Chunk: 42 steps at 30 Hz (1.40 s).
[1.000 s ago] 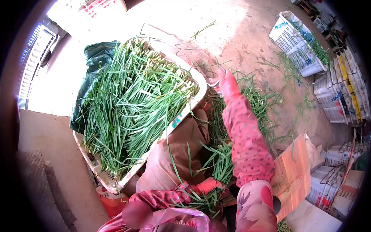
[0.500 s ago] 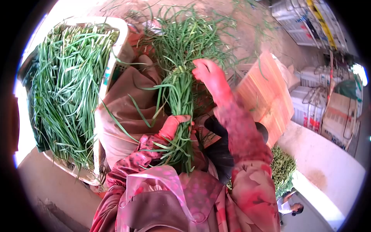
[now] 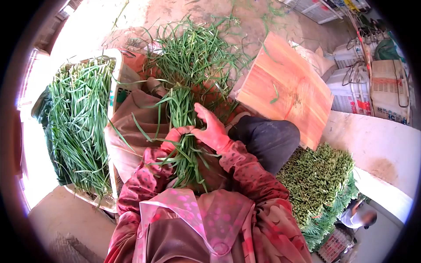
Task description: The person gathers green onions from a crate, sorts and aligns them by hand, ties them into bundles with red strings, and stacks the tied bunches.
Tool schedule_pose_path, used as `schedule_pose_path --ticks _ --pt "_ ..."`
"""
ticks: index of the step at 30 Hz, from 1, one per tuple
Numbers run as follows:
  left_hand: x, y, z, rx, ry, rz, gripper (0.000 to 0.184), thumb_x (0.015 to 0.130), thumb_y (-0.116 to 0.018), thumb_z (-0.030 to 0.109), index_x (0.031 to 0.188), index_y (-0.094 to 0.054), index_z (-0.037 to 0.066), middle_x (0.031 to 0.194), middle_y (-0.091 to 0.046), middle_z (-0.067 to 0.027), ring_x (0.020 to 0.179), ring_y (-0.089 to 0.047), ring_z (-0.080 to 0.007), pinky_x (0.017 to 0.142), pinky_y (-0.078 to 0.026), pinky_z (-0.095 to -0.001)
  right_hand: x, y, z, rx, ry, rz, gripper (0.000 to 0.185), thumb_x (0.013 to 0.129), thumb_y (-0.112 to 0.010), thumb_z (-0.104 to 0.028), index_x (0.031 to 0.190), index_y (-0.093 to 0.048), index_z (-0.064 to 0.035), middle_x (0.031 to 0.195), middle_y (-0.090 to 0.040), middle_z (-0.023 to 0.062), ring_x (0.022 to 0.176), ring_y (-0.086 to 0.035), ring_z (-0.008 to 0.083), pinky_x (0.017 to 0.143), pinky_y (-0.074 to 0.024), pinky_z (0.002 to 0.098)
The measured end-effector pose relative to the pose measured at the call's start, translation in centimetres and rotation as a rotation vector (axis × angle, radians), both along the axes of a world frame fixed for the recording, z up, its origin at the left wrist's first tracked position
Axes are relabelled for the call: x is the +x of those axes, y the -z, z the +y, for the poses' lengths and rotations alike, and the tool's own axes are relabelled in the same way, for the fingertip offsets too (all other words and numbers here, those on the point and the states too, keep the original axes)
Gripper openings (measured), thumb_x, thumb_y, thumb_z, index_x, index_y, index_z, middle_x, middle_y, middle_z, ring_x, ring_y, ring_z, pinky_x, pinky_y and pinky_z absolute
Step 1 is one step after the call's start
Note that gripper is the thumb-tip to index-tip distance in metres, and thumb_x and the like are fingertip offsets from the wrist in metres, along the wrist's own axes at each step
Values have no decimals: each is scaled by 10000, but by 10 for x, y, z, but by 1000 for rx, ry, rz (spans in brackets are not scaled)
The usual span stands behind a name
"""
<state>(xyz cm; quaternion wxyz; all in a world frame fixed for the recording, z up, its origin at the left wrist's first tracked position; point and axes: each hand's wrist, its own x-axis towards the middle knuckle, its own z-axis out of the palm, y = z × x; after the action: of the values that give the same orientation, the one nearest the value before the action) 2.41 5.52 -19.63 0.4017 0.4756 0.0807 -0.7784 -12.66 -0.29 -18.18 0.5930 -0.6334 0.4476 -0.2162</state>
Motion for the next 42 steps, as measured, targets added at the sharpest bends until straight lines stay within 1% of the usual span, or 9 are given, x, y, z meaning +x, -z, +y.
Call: schedule_pose_path --ticks 6,10,16,21,24,27,32,40,42 --pt "34 -58 9 -192 363 -512 246 753 -613 5 997 -612 -27 706 -631 -90 541 -606 -203 481 -487 -347 16 -47 -66 -560 -25 110 984 657 -827 -329 1433 -298 -35 1457 -351 189 1314 -387 346 1088 -317 437" --pt "58 -103 42 -461 519 -765 456 756 -610 -10 1204 -525 -21 975 -630 -52 891 -570 -127 765 -475 -263 54 -49 -78 -855 55 317 1017 613 -823 -418 1424 -315 -74 1258 -536 177 1181 -500 343 986 -390 456" --pt "73 -160 123 -89 625 -773 551 781 -649 -41 1303 -476 -13 1123 -628 -82 976 -581 -139 821 -484 -273 53 52 -66 -627 -66 584 239 877 -561 -315 930 -542 -83 744 -634 195 681 -635 360 588 -472 497" --pt "69 -147 190 -173 398 -704 514 840 -673 11 1315 -476 3 1194 -612 -70 1032 -576 -136 893 -467 -277 2 41 -102 -266 129 663 302 891 -553 -332 969 -560 -41 832 -671 177 724 -659 349 636 -504 465" --pt "68 -139 200 -113 388 -688 509 811 -681 0 1291 -511 11 1131 -644 -65 999 -593 -135 859 -468 -271 20 -24 -55 -243 -141 266 439 797 -707 -423 1006 -621 -46 764 -659 107 688 -631 202 638 -501 337" --pt "57 -139 199 -126 540 -1019 567 797 -688 28 1326 -487 39 1054 -680 -97 937 -623 -135 824 -483 -289 58 -66 15 -247 -480 368 620 712 -696 -595 1016 -618 -60 759 -660 163 737 -664 326 648 -519 403" --pt "52 -145 203 2 833 -1236 763 688 -802 264 1359 -467 126 879 -683 -203 818 -691 -288 718 -523 -371 65 39 -3 -412 -334 822 254 849 -550 -264 981 -607 -54 711 -653 191 683 -658 369 620 -512 452" --pt "50 -130 224 -132 1037 -1443 876 733 -711 345 1474 -255 241 869 -640 -204 686 -642 -380 588 -501 -474 28 -15 -14 -367 -377 23 642 771 -729 -418 1210 -517 0 1103 -627 195 996 -636 298 839 -503 385" --pt "51 -128 225 -229 973 -1446 884 731 -703 334 1483 -245 247 853 -625 -189 668 -636 -381 568 -495 -476 50 -32 17 -495 -690 659 480 810 -674 -416 1057 -570 -18 960 -652 187 846 -665 332 727 -529 433"
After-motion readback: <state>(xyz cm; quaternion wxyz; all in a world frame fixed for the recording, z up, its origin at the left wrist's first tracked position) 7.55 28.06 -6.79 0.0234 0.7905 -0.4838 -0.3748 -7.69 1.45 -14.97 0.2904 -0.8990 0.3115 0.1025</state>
